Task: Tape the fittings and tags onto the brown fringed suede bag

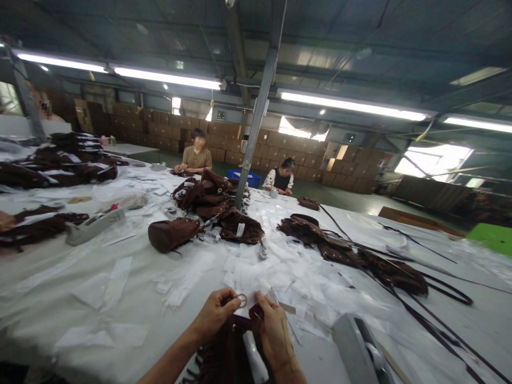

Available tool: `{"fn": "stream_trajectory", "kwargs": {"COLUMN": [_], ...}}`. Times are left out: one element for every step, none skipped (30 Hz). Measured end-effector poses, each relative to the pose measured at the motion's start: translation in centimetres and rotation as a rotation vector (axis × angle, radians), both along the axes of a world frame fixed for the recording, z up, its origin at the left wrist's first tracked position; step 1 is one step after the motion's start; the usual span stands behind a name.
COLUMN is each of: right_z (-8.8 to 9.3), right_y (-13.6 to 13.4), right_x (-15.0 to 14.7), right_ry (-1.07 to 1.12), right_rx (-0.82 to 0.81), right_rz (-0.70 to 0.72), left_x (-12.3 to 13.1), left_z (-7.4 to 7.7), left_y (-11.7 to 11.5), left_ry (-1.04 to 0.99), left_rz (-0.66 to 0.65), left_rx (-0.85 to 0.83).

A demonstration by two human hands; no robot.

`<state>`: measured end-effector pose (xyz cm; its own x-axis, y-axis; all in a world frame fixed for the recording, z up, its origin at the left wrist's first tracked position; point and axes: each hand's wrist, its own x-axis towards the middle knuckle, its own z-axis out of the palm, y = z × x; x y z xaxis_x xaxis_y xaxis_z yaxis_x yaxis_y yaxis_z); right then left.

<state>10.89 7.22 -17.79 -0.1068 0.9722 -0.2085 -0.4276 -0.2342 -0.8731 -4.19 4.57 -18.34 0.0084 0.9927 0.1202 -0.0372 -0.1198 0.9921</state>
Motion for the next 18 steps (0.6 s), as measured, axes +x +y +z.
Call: {"fn": "stream_trajectory", "kwargs": {"right_z": [-0.1, -0.1, -0.2, -0.2, -0.2, -0.2, -0.2, -0.2, -0.2, -0.3, -0.3, -0.3, -0.3, -0.4, -0.4, -0.4, -0.4, -0.3], "right_y": [0.0, 0.0, -0.1, -0.1, -0.3, -0.4, -0.5, -0.7, -0.8, -0.9, -1.0, -1.0, -1.0, -1.0, -1.0, -0.9, -0.9, -0.8], "right_x": [0.0, -0.1, -0.1, -0.2, -0.3, -0.5, -0.7, -0.9, -1.1, -1.2, -1.4, -1.5, -1.5, -1.5, -1.5, -1.4, -1.3, -1.2], "right_ry": [0.006, 0.010, 0.012, 0.009, 0.000, -0.011, -0.024, -0.035, -0.043, -0.045, -0.043, -0.039, -0.038, -0.038, -0.039, -0.044, -0.048, -0.049], "right_rx": [0.010, 0.024, 0.039, 0.054, 0.068, 0.081, 0.092, 0.101, 0.108, 0.115, 0.120, 0.122, 0.123, 0.126, 0.130, 0.134, 0.136, 0.139], "right_rz": [0.010, 0.015, 0.017, 0.016, 0.012, 0.009, 0.005, -0.003, -0.010, -0.015, -0.019, -0.023, -0.028, -0.032, -0.035, -0.035, -0.029, -0.020], "left_x": [0.0, 0.0, 0.0, 0.0, 0.0, 0.0, 0.1, 0.2, 0.2, 0.3, 0.3, 0.4, 0.3, 0.3, 0.1, 0.0, -0.2, -0.4], "left_z": [-0.1, -0.2, -0.3, -0.4, -0.5, -0.5, -0.5, -0.5, -0.5, -0.4, -0.4, -0.5, -0.5, -0.6, -0.7, -0.7, -0.8, -0.8], "left_y": [0.1, 0.2, 0.4, 0.5, 0.5, 0.6, 0.6, 0.5, 0.5, 0.4, 0.2, 0.1, 0.1, 0.0, 0.0, 0.1, 0.1, 0.2], "left_ry": [0.009, 0.021, 0.033, 0.047, 0.062, 0.077, 0.090, 0.103, 0.111, 0.109, 0.094, 0.070, 0.042, 0.011, -0.018, -0.039, -0.052, -0.062], "left_rz": [0.002, 0.005, 0.009, 0.012, 0.018, 0.023, 0.029, 0.032, 0.032, 0.028, 0.023, 0.013, -0.006, -0.034, -0.067, -0.096, -0.122, -0.143], "left_rx": [0.016, 0.034, 0.051, 0.064, 0.077, 0.088, 0.097, 0.106, 0.114, 0.118, 0.118, 0.110, 0.097, 0.082, 0.069, 0.061, 0.058, 0.056]}}
